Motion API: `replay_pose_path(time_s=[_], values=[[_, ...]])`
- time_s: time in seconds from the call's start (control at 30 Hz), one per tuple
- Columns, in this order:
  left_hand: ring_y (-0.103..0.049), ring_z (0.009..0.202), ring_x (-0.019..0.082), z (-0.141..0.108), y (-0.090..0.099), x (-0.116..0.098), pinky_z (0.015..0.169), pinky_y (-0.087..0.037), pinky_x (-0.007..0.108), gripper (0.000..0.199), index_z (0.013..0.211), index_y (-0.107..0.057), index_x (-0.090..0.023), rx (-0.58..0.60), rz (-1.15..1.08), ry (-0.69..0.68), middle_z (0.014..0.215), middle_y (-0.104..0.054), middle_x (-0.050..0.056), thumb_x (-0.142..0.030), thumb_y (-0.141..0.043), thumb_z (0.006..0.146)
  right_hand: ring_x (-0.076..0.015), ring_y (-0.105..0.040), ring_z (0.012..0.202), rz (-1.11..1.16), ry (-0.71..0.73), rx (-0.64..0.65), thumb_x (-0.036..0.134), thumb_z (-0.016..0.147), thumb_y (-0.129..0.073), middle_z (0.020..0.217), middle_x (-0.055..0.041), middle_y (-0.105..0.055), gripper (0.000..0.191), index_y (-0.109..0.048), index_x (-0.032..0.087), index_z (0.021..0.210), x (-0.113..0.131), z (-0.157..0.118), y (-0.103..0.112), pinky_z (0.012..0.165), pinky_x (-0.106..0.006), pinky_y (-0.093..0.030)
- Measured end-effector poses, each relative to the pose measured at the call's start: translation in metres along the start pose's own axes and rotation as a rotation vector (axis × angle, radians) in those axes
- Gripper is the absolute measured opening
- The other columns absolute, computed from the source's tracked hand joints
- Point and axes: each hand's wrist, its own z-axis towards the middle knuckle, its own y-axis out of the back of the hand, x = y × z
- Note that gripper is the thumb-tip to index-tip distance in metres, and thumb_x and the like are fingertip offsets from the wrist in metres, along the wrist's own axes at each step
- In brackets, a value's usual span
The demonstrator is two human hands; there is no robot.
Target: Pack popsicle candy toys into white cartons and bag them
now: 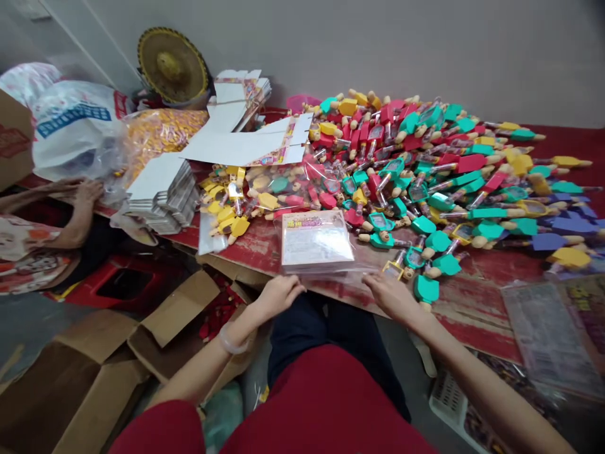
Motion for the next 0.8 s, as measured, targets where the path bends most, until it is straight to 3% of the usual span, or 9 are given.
replay_pose_path(time_s=[0.07,0.1,0.13,0.17,0.23,0.27,0.4,0.53,0.8], values=[[-0.065,0.061,0.021,-0.026,0.000,0.008,0.062,-0.044,0.030,0.033,0.083,-0.063,-0.022,0.248,-0.226,0.154,0.069,-0.071,0.006,-0.052,-0.055,0.095,-0.0211,-0.065,0.061,0.105,-0.066,0.130,0.014,0.081,-0.058,0.066,-0.0055,-0.069,0.017,-0.069,0.026,0.079,-0.002,-0.026,-0.003,0.059,-0.031,-0.049],[-0.062,0.053,0.019,-0.040,0.000,0.015,0.055,-0.041,0.028,0.037,0.083,-0.062,-0.022,0.302,-0.331,0.274,0.062,-0.068,0.003,-0.057,-0.056,0.092,-0.0195,-0.060,0.052,0.142,-0.081,0.183,0.018,0.080,-0.063,0.057,-0.0031,-0.064,0.012,-0.068,0.027,0.074,0.003,-0.037,-0.006,0.053,-0.030,-0.044],[-0.058,0.047,0.017,-0.052,-0.001,0.023,0.051,-0.039,0.027,0.042,0.081,-0.061,-0.022,0.268,-0.406,0.395,0.057,-0.065,0.002,-0.062,-0.057,0.089,-0.0185,-0.058,0.048,0.165,-0.086,0.218,0.022,0.081,-0.066,0.054,-0.0017,-0.062,0.009,-0.068,0.028,0.074,0.012,-0.046,-0.012,0.051,-0.029,-0.042],[-0.055,0.045,0.016,-0.063,-0.002,0.032,0.049,-0.038,0.026,0.047,0.080,-0.061,-0.021,0.149,-0.448,0.499,0.055,-0.063,0.001,-0.067,-0.058,0.086,-0.0184,-0.059,0.049,0.176,-0.084,0.233,0.026,0.083,-0.067,0.057,-0.0014,-0.064,0.007,-0.070,0.028,0.078,0.025,-0.049,-0.018,0.052,-0.029,-0.043],[-0.055,0.048,0.014,-0.075,-0.006,0.048,0.051,-0.040,0.025,0.055,0.079,-0.063,-0.018,-0.150,-0.470,0.622,0.060,-0.066,0.003,-0.073,-0.058,0.080,-0.0197,-0.068,0.063,0.203,-0.070,0.211,0.029,0.093,-0.060,0.075,-0.0033,-0.074,0.013,-0.073,0.027,0.093,0.058,-0.040,-0.034,0.060,-0.029,-0.048],[-0.057,0.052,0.014,-0.077,-0.009,0.052,0.054,-0.042,0.026,0.059,0.081,-0.066,-0.016,-0.232,-0.491,0.654,0.067,-0.070,0.005,-0.075,-0.058,0.079,-0.0201,-0.071,0.072,0.223,-0.053,0.175,0.027,0.097,-0.055,0.086,-0.0046,-0.077,0.018,-0.072,0.026,0.100,0.076,-0.028,-0.043,0.066,-0.030,-0.051],[-0.071,0.082,0.022,-0.073,-0.023,0.047,0.076,-0.053,0.033,0.069,0.090,-0.076,-0.011,-0.167,-0.656,0.700,0.098,-0.078,0.016,-0.077,-0.056,0.080,-0.0189,-0.070,0.086,0.233,0.120,0.055,0.019,0.099,-0.057,0.094,-0.0065,-0.074,0.015,-0.071,0.020,0.100,0.137,0.030,-0.083,0.078,-0.029,-0.052],[-0.072,0.098,0.026,-0.069,-0.026,0.032,0.099,-0.050,0.038,0.068,0.081,-0.079,-0.012,-0.164,-0.733,0.600,0.093,-0.079,0.015,-0.075,-0.055,0.083,-0.0193,-0.066,0.085,0.153,0.221,0.006,0.020,0.094,-0.068,0.091,-0.0070,-0.070,0.003,-0.070,0.019,0.094,0.164,0.055,-0.110,0.077,-0.030,-0.050],[-0.066,0.078,0.023,-0.075,-0.024,0.027,0.084,-0.051,0.035,0.066,0.070,-0.078,-0.013,-0.237,-0.739,0.626,0.073,-0.074,0.010,-0.076,-0.060,0.079,-0.0214,-0.064,0.088,0.155,0.292,-0.023,0.023,0.096,-0.066,0.093,-0.0077,-0.068,0.005,-0.067,0.019,0.093,0.178,0.052,-0.120,0.079,-0.033,-0.048]])
